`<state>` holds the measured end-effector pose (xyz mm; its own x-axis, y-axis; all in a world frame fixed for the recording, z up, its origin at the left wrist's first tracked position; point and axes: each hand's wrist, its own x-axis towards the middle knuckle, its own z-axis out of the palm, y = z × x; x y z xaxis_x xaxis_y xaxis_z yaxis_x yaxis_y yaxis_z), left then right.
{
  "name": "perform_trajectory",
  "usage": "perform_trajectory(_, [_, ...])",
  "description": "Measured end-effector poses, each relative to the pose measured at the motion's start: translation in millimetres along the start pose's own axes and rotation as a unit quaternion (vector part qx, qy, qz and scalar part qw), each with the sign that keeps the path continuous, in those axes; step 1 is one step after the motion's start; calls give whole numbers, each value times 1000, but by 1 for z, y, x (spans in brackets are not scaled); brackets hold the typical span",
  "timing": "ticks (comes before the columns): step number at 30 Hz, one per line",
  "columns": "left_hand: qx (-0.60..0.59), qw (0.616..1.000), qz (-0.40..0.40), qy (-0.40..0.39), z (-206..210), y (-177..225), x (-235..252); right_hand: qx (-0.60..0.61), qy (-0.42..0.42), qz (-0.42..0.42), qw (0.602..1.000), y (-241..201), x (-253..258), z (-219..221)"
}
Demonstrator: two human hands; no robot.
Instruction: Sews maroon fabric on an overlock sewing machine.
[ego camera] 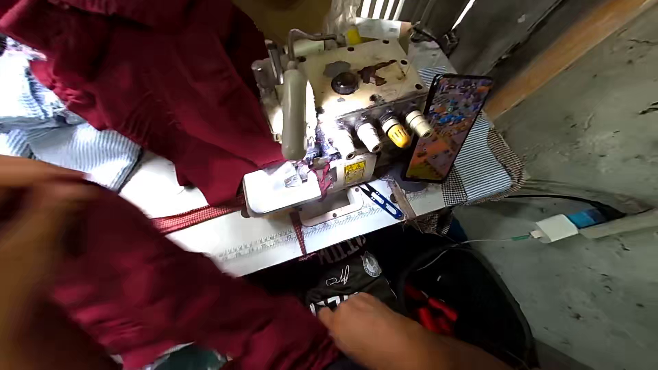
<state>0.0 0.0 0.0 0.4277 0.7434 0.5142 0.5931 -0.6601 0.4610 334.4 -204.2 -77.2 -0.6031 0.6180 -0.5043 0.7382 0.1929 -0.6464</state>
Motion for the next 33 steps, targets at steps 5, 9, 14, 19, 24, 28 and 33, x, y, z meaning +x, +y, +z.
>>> perform_trajectory(5, [-155,972,73,-161,129,52,-18,12,315,3,949,48,-8,-8])
perform_trajectory(9, [-163,963,112,-180,138,85,-1,232,466,-162,838,47,47,-35])
perform_trajectory(14, [-67,993,38,-92,131,66,34,427,463,-159,760,47,91,-49])
perform_trajectory(19, [31,997,-68,1,148,78,22,465,469,-157,735,50,99,-41])
perform_trajectory(24, [130,988,-77,19,167,115,-14,542,414,-187,707,53,86,-33])
perform_trajectory(28, [107,991,-78,3,185,130,-29,447,495,-160,728,46,71,-34])
perform_trajectory(33, [84,990,-98,55,192,130,-28,266,504,-117,814,40,62,-44])
